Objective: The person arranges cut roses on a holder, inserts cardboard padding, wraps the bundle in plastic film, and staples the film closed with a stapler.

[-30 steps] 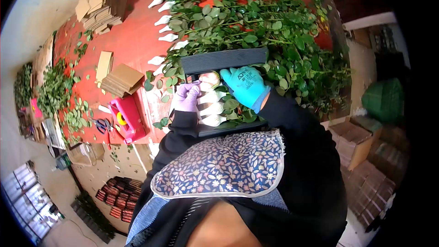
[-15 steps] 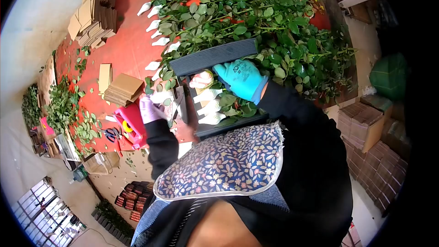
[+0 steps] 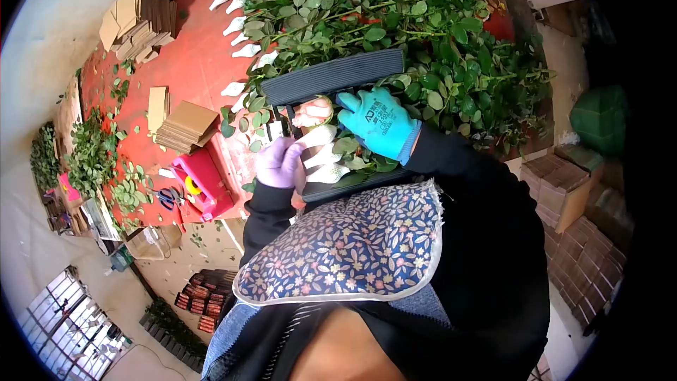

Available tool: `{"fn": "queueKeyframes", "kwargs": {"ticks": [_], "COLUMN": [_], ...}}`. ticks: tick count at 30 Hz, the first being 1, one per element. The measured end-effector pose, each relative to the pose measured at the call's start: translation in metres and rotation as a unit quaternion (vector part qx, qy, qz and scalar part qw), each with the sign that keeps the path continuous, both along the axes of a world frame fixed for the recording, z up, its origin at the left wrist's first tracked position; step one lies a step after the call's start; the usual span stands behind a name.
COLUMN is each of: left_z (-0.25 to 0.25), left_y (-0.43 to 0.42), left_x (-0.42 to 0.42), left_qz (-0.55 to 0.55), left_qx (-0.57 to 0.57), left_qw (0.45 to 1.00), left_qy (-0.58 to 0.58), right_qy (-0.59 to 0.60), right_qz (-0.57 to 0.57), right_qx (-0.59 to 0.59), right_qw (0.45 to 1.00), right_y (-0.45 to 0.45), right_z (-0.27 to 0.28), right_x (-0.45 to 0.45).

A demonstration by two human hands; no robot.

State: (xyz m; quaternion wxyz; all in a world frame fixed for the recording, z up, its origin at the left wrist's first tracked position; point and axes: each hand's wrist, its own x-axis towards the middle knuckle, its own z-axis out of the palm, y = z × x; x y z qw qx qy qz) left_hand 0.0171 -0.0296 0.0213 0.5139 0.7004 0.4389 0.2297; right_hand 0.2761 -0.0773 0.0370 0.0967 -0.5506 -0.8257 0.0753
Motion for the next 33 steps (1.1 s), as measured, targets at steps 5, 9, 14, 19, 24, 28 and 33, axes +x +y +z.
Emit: {"fn": "queueKeyframes", "kwargs": {"ticks": [5,9,14,19,24,28,33], "left_z": [-0.001,0.005,0.011,0.013,0.011,0.005,-0.056], "left_y": [0.028,0.015,-0.003,-0.008,0.004,-0.02,-0.112], "left_x": [-0.079,-0.075,-0.034,0.0,-0.056,-0.178,-0.34], "left_qz": [0.183,0.155,-0.073,-0.153,-0.015,-0.07,-0.136], "left_qx": [-0.153,-0.227,-0.173,0.048,0.017,-0.074,-0.079], "left_qw": [0.961,0.928,0.982,0.982,0.994,0.957,0.717], "left_qy": [-0.138,-0.251,-0.006,0.097,0.111,0.272,0.679], "right_qy": [0.111,0.166,0.016,-0.033,-0.012,0.025,0.103], "right_qz": [0.01,0.048,0.06,0.029,0.012,0.01,0.024], "right_qx": [-0.013,-0.094,-0.088,-0.068,-0.063,-0.073,-0.097], "right_qw": [0.994,0.98,0.994,0.997,0.998,0.997,0.99], "right_y": [0.005,-0.003,-0.018,-0.02,-0.023,-0.021,-0.01], "right_z": [0.014,0.034,0.028,0.027,0.014,0.021,0.057], "right_x": [0.015,0.026,0.012,-0.003,0.004,0.009,0.015]}}
